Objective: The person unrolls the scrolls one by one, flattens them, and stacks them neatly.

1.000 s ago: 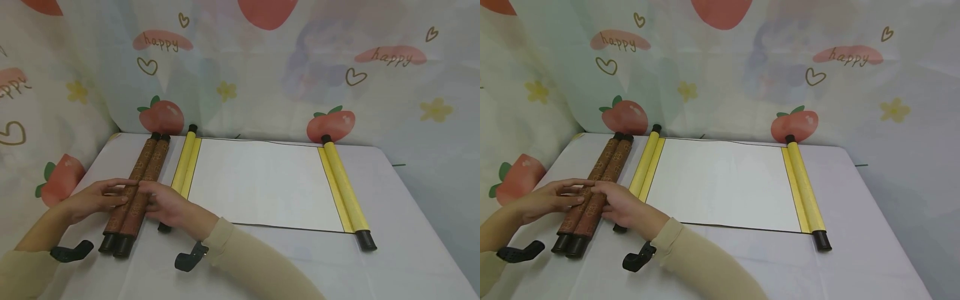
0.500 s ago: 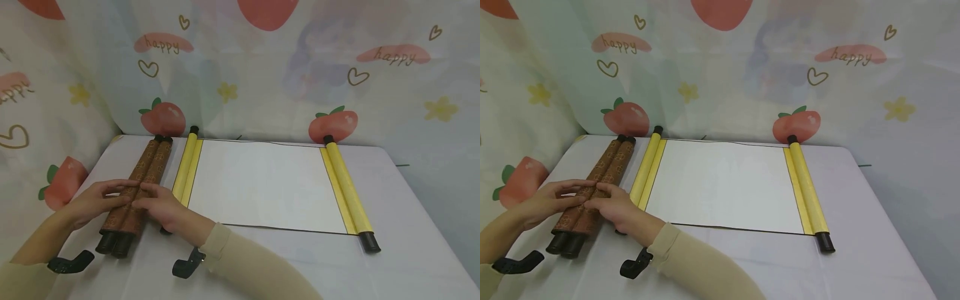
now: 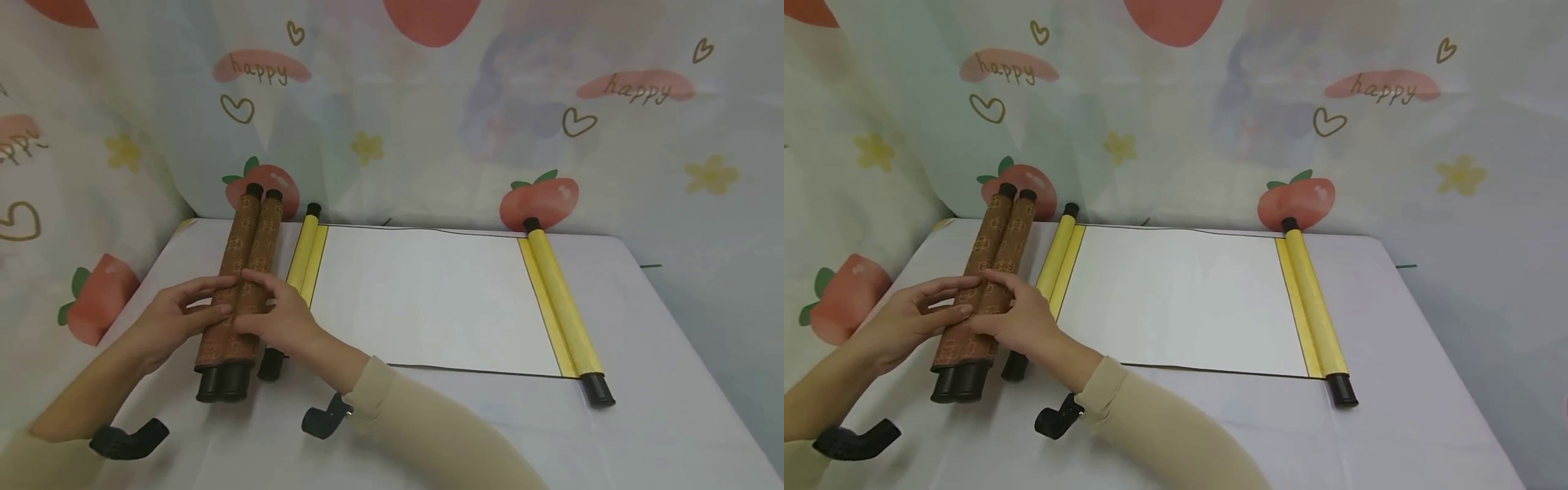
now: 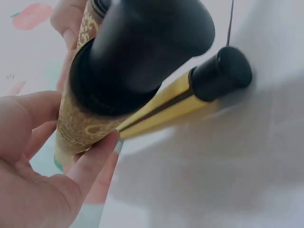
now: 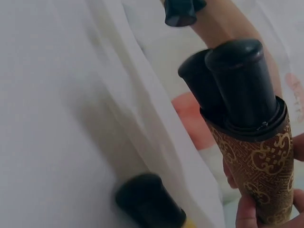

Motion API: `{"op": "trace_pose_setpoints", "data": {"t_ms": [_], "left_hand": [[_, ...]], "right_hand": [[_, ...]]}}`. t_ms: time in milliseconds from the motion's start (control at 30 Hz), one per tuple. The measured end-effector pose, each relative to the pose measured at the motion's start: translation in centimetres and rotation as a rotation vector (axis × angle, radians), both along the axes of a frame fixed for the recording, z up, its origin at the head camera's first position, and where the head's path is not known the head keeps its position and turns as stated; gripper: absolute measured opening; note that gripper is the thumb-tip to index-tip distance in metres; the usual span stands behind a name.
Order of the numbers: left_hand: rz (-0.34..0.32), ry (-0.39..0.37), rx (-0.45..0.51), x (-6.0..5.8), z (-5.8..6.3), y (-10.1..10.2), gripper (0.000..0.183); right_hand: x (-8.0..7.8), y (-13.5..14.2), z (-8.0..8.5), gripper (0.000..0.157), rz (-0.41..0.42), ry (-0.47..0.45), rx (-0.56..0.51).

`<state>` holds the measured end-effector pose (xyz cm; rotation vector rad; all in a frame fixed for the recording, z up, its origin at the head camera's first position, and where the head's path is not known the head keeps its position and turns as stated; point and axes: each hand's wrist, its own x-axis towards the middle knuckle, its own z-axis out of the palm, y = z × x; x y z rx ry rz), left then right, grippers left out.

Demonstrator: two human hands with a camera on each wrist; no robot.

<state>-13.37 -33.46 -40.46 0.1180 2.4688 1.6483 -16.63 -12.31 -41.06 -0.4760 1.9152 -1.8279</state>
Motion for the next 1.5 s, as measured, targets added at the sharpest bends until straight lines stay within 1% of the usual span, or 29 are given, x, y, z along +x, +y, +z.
{"op": "trace_pose_setpoints", "data": {"t_ms": [133, 267, 400, 500, 667, 767, 867, 1033, 1200, 1400, 1500], "left_hand": [[0.019, 0.012, 0.018, -0.2, 0.3, 1.9, 0.055], [0.034, 0.039, 0.049, -0.6, 0.6, 3.7, 0.054], [0.021, 0.042, 0.066, -1.1, 0.5, 5.5, 0.054], [0.01, 0.039, 0.09, -1.3, 0.3, 6.8, 0.054], [-0.006, 0.057, 0.145, -2.0, 0.0, 8.9, 0.053], [-0.018, 0.056, 0.156, -2.5, 0.1, 10.3, 0.053], [-0.033, 0.051, 0.159, -3.0, 0.2, 11.7, 0.053], [-0.073, 0.053, 0.191, -3.7, 0.3, 14.0, 0.051], [-0.096, 0.07, 0.212, -4.3, 0.4, 16.0, 0.049], [-0.102, 0.032, 0.265, -4.7, 0.4, 18.0, 0.048], [-0.107, 0.033, 0.29, -4.9, 0.4, 18.9, 0.048]], "right_hand": [[-0.9, 1.9, 0.4, 0.074, 0.044, 0.018, -0.002], [-1.5, 3.7, 0.9, 0.076, 0.059, 0.028, -0.005], [-1.7, 5.5, 1.0, 0.077, 0.037, 0.025, 0.012], [-1.7, 6.9, 0.9, 0.078, 0.022, 0.032, 0.031], [-1.9, 9.4, 0.8, 0.079, 0.022, 0.07, 0.03], [-2.1, 11.0, 0.7, 0.08, 0.017, 0.086, 0.03], [-2.2, 12.7, 0.5, 0.08, 0.001, 0.082, 0.028], [-2.1, 15.4, 0.3, 0.082, -0.043, 0.063, -0.008], [-2.0, 17.4, 0.3, 0.082, -0.083, 0.056, -0.026], [-1.8, 19.3, 0.4, 0.083, -0.108, 0.063, -0.033], [-1.7, 20.2, 0.4, 0.082, -0.104, 0.07, -0.037]]}}
